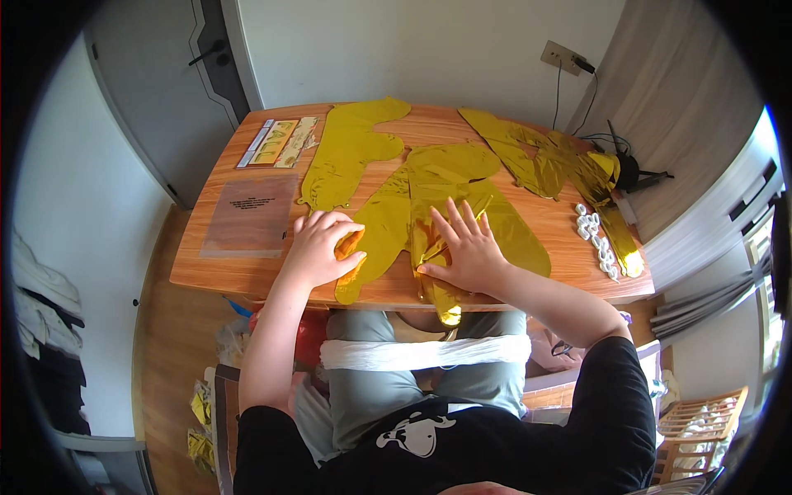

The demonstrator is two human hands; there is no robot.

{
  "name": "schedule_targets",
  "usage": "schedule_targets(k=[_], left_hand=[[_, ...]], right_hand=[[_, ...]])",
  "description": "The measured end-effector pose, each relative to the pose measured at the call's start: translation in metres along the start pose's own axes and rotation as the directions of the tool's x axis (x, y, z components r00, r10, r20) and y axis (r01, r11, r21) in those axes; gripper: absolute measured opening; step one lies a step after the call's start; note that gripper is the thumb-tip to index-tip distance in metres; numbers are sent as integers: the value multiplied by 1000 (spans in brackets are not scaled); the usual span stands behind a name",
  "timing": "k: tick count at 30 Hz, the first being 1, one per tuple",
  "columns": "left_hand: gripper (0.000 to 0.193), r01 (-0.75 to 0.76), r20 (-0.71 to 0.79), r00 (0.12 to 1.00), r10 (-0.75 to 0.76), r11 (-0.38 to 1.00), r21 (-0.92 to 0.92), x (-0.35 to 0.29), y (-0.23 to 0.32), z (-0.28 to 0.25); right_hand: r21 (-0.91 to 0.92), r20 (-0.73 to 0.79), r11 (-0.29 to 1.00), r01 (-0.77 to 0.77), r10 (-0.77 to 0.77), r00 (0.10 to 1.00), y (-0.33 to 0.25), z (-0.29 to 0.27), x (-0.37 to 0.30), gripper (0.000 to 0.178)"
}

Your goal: Folding a yellow foil character balloon on a wooden desk.

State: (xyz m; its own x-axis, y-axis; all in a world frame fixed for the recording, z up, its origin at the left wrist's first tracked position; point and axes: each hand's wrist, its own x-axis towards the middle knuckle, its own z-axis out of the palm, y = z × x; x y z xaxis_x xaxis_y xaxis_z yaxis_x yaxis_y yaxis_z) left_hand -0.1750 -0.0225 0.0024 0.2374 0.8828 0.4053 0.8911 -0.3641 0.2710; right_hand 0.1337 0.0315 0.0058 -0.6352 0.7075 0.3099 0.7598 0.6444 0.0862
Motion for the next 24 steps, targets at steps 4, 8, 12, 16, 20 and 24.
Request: schedule_targets(k=[4, 8, 12, 16, 20, 24], left_hand=[[42, 23, -4, 1000, -23, 1000, 9, -2, 0, 0], [41, 29, -18, 999, -29, 1000, 9, -2, 1, 0], [36, -1, -54, 999, 1, 1000, -8, -1, -1, 1], [31, -11, -60, 998, 10, 1000, -17, 1, -1, 1], [25, -58, -103, 993, 51, 996, -66, 1, -2, -1], [28, -128, -112, 987, 111, 980, -154, 11, 7, 0]], right_hand=[[-16, -156, 999, 52, -54, 986, 0, -8, -10, 91], [171, 123, 984, -52, 31, 992, -2, -20, -29, 76], [131, 69, 990, 50, -59, 996, 1, -25, -51, 71], [44, -46, 997, 61, -59, 997, -3, -32, -61, 79], [305, 69, 946, -107, 90, 993, -1, -33, -70, 80], [254, 178, 955, -154, 110, 978, -3, -36, -78, 73]])
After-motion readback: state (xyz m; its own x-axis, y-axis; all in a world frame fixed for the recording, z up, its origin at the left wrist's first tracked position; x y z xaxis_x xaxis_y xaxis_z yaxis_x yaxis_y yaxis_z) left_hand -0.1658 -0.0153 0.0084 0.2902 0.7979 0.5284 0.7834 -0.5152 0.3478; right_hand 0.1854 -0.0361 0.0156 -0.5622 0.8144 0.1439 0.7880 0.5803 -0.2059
